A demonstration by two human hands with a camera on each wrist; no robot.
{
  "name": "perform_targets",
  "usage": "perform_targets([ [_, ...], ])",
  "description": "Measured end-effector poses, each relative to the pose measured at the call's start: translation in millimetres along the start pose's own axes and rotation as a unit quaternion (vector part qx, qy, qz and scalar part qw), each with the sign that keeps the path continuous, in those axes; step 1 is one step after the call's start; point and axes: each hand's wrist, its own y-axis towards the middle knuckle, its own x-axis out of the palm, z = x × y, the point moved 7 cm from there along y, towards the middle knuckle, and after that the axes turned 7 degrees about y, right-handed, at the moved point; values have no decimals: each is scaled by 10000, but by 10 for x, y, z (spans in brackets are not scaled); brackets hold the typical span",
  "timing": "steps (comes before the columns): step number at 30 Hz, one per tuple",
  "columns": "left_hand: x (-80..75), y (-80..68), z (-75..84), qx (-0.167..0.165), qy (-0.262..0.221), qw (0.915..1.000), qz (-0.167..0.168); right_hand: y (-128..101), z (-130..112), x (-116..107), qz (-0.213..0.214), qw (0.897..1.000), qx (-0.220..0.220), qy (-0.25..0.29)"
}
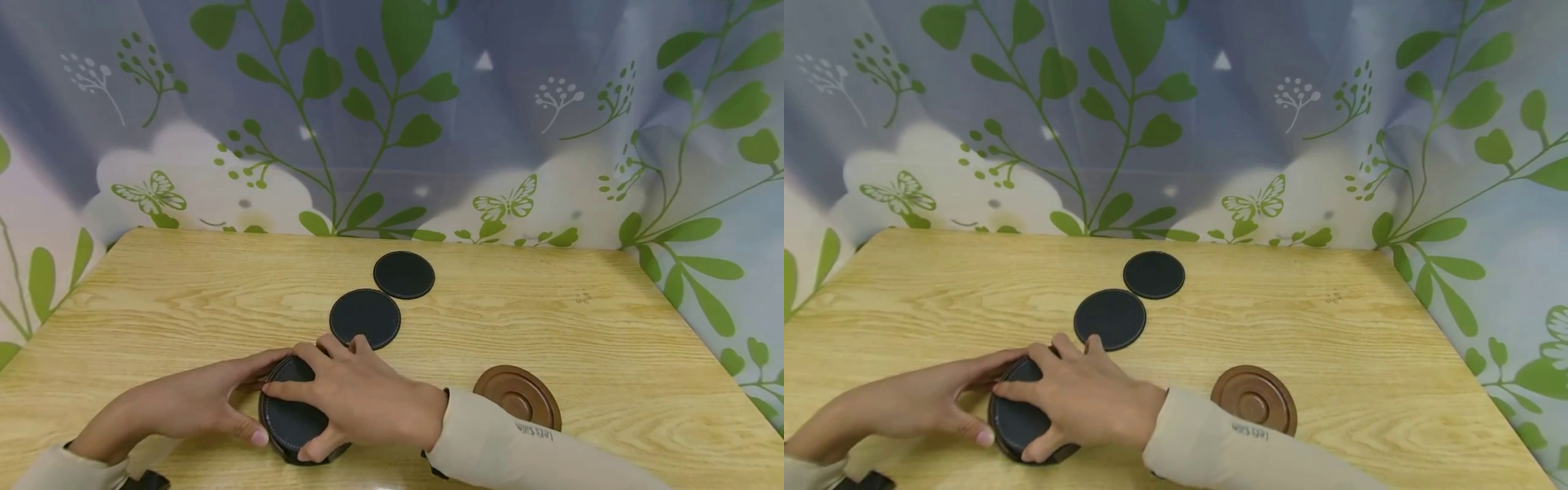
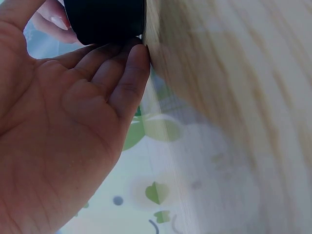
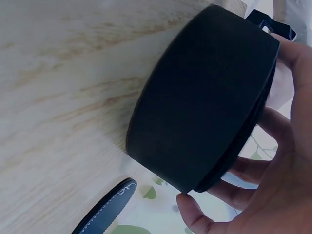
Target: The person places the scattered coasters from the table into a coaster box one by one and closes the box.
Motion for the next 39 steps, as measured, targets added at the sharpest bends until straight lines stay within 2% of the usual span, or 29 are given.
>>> perform_targets([
  [10, -14, -4, -15, -79, -7, 10000, 42, -4, -4, 23, 134, 9999, 2, -95],
  [22, -8, -10, 7, 43, -15, 10000, 11, -18, 13, 14, 163, 9998, 17, -114],
  [29, -3, 0, 6, 101, 44, 9999, -27, -39, 80, 11, 43, 9997, 159, 182],
  [36, -12, 2, -20, -31, 151, 9999, 55, -65, 184, -24, -62, 9970, 422, 646],
  [39, -11, 2, -11, 25, 20, 10000, 27, -72, 237, -59, -36, 9958, 489, 768],
])
